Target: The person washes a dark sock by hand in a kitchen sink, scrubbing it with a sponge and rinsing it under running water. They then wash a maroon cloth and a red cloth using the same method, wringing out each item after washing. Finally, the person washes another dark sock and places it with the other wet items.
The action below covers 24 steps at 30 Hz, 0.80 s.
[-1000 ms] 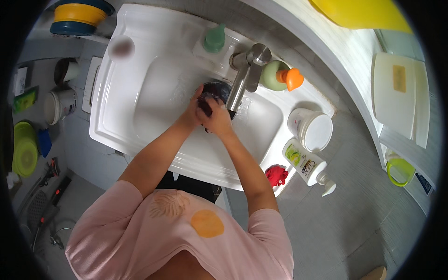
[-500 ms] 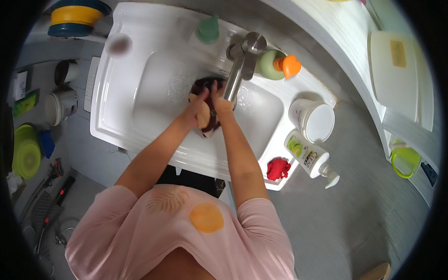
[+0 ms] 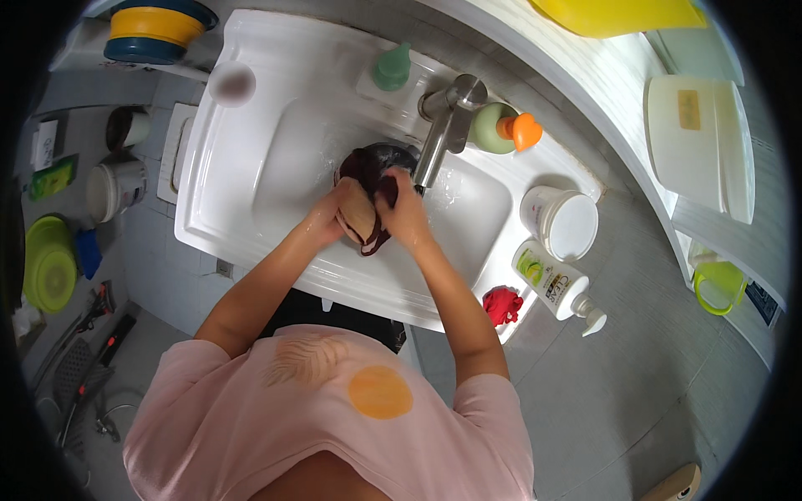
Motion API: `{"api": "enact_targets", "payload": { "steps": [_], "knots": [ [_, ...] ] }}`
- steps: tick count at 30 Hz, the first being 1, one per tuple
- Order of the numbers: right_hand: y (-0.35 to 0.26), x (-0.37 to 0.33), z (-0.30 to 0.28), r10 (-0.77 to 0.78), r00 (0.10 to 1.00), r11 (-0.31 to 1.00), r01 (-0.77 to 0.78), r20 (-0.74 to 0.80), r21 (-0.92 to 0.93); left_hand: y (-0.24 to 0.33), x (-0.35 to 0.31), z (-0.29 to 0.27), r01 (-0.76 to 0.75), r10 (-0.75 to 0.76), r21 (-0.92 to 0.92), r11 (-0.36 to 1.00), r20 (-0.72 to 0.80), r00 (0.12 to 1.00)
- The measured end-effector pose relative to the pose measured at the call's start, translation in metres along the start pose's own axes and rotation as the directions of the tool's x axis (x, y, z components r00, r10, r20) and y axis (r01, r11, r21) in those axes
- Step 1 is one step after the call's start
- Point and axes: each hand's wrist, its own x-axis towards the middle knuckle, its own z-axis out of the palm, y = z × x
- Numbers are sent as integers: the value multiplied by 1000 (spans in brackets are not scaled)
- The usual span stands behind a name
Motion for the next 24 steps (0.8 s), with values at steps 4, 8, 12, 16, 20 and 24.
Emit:
{"api": "enact_targets", "payload": {
  "steps": [4, 8, 12, 16, 20, 24],
  "knots": [
    [-36, -41, 9, -173, 977, 983, 179, 126, -37, 2, -29, -3, 34, -42, 50, 998, 158, 987],
    [-39, -47, 4, -273, 911, 942, 318, 310, -106, 2, -53, -19, -34, 24, 180, 983, 57, 998],
    [-50, -35, -20, -176, 964, 983, 182, 200, -12, 15, -71, -27, -55, 3, 193, 980, 259, 966],
    [-45, -31, -23, -22, 640, 807, -442, 768, 391, 28, -79, -16, -33, -37, 247, 968, 271, 962],
    [-41, -35, 15, 165, 869, 986, -135, 466, -97, 25, -73, 0, -179, 175, 378, 909, 44, 984],
    [-64, -50, 33, 63, 798, 994, 6, 600, -111, 0, -48, -10, -406, 466, 355, 842, -102, 879]
  ]
}}
